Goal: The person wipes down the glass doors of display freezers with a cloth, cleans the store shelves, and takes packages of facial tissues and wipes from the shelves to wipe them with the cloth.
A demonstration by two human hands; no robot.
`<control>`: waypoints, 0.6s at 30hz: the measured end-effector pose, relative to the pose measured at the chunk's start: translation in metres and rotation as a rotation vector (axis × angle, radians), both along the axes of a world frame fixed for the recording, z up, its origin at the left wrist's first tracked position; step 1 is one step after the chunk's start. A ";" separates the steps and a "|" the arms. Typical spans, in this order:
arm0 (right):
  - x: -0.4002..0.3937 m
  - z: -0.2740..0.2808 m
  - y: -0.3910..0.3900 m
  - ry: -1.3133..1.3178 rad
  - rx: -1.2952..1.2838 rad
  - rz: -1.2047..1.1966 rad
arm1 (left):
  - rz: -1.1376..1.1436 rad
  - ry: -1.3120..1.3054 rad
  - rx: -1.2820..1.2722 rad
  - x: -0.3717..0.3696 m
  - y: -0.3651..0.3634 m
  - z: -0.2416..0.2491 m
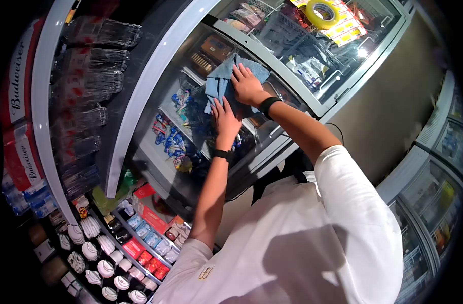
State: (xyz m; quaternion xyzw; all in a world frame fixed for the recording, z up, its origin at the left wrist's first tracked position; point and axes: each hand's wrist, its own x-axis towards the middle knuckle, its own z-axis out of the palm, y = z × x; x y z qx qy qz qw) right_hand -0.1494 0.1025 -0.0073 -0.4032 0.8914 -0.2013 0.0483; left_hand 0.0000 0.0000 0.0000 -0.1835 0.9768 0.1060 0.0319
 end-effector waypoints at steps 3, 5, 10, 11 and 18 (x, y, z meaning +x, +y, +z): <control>0.008 -0.006 0.048 -0.029 -0.028 0.104 | -0.017 0.060 0.146 0.012 0.042 -0.004; 0.037 0.000 0.057 -0.063 -0.018 0.085 | -0.080 0.023 0.121 0.041 0.038 0.011; 0.034 0.019 0.068 -0.090 -0.006 0.029 | -0.125 -0.033 0.107 0.021 0.025 0.018; 0.033 0.018 0.064 -0.079 -0.011 0.018 | -0.132 -0.048 0.115 0.014 0.018 0.018; -0.016 0.012 0.001 -0.064 0.045 -0.010 | -0.077 -0.232 0.052 -0.076 -0.034 0.024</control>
